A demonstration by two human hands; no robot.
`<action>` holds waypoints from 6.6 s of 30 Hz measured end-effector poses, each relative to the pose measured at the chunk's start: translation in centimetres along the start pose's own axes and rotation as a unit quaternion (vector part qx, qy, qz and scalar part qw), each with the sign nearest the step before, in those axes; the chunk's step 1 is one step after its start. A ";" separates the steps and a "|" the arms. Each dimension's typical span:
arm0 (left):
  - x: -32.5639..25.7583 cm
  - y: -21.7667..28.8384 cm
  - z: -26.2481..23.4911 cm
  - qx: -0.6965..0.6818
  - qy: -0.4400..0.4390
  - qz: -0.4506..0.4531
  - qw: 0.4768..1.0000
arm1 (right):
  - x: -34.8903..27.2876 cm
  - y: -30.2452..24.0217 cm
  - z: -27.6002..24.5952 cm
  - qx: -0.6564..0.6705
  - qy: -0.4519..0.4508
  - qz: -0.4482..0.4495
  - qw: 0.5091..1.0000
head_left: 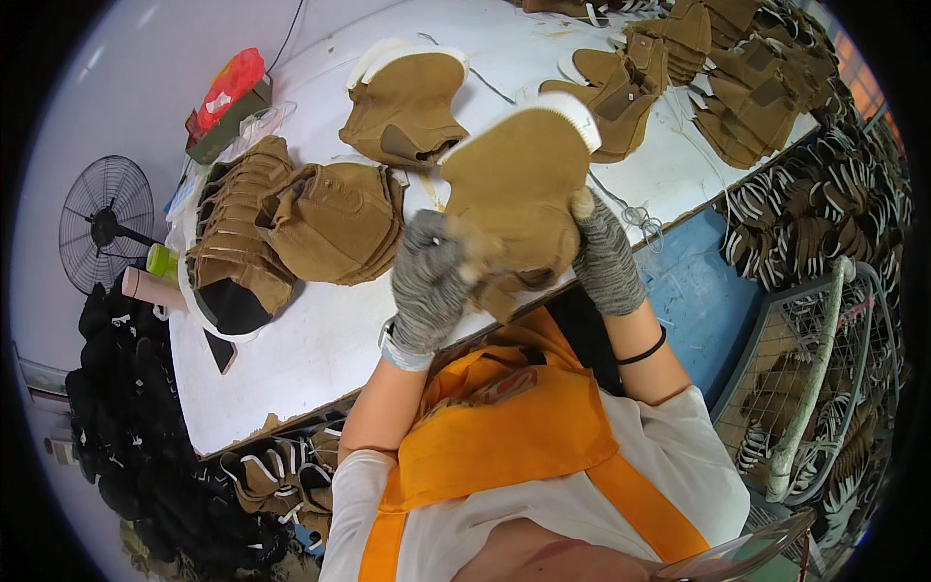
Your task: The person holds various tan-colored boot sections and uses a small tool to scrape or trim away excess material along the edges and seams.
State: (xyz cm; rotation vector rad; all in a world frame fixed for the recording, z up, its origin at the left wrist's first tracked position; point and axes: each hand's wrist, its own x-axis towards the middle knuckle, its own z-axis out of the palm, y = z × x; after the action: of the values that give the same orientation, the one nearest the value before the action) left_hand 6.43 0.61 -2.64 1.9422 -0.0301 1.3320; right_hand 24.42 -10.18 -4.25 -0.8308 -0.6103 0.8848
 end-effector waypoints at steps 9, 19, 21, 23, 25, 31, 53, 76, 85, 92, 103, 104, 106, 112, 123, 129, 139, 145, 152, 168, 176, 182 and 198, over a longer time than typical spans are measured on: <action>-0.8 1.3 -0.2 -0.102 -0.111 -0.088 0.985 | 1.4 0.3 -4.1 0.014 0.037 -0.029 0.999; -3.9 0.0 -1.1 -0.378 0.004 -0.449 0.810 | -0.8 0.6 -0.3 0.139 -0.040 0.151 0.978; -3.5 1.3 -1.6 -0.365 0.020 -0.443 0.819 | -1.0 -0.3 2.7 0.129 -0.042 0.139 0.981; -2.4 3.2 -2.3 -0.354 0.037 -0.424 0.833 | -0.2 -0.3 4.7 0.142 -0.072 0.165 0.973; -2.1 3.9 -4.8 -0.281 0.049 -0.369 0.885 | 1.1 0.1 7.2 0.156 -0.122 0.173 0.965; 1.8 7.5 -11.8 -0.309 0.285 -0.280 0.863 | 11.4 5.1 10.7 -0.436 -0.260 -0.439 0.741; -0.8 0.7 -19.3 0.604 0.131 -0.148 0.772 | 14.5 6.9 14.2 -0.598 -0.106 -0.132 0.784; 5.0 -3.6 -16.0 0.399 0.064 -0.097 0.910 | 14.6 8.9 20.1 -0.232 -0.232 -0.168 0.930; 1.6 -3.2 -16.2 0.318 0.159 -0.099 0.930 | 13.4 6.4 5.8 -0.367 0.064 -0.283 0.884; 1.7 -3.7 -15.5 0.272 0.198 -0.098 0.937 | 14.5 6.9 2.6 -0.627 -0.018 -0.209 0.750; 1.7 -3.7 -15.5 0.273 0.204 -0.106 0.934 | 20.1 4.4 5.1 -0.342 0.105 -0.285 0.889; 1.6 -3.6 -15.5 0.276 0.207 -0.106 0.933 | 20.8 3.8 4.3 -0.366 0.116 -0.277 0.881; 1.8 -3.5 -15.4 0.284 0.212 -0.103 0.929 | 21.7 2.9 2.9 -0.376 0.126 -0.284 0.873; 3.4 1.0 -8.9 0.583 0.141 0.067 0.797 | 21.9 2.4 -2.5 -0.307 0.171 -0.306 0.885; 6.7 -12.2 -0.5 0.467 -0.137 -0.162 0.859 | 13.3 3.0 -6.8 -0.393 0.023 -0.176 0.902; 6.3 -12.0 1.1 0.464 -0.123 -0.247 0.842 | 10.6 0.4 -6.0 -0.427 0.169 -0.232 0.857; 7.3 -18.6 1.2 0.546 -0.116 -0.222 0.799 | 6.0 -4.9 -2.3 -0.315 0.238 -0.404 0.825; 7.0 -11.8 1.7 -0.203 0.070 -0.329 0.920 | 2.2 -7.1 -0.4 -0.373 0.102 -0.457 0.801; 1.5 -3.4 0.8 -0.546 0.077 -0.433 0.713 | 1.0 -6.9 1.7 -0.395 0.086 -0.320 0.857; -1.7 -3.3 0.2 -0.519 0.182 -0.458 0.698 | 1.7 -3.5 2.4 -0.467 -0.033 -0.373 0.801; -1.2 -1.9 1.0 -0.458 0.175 -0.439 0.753 | 0.6 -3.7 0.6 -0.446 -0.052 -0.394 0.802; -0.8 -1.6 0.6 -0.387 0.162 -0.406 0.812 | 0.5 -3.7 -0.9 -0.322 -0.112 -0.268 0.901; -0.7 -1.5 0.5 -0.397 0.235 -0.405 0.789 | 5.0 1.4 -5.3 -0.831 -0.006 0.077 0.551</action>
State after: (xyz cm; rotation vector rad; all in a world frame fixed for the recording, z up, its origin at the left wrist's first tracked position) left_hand 7.13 1.10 -4.09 0.7048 0.3876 0.9192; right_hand 30.32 -7.38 -7.64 -2.6316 -1.4100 0.1588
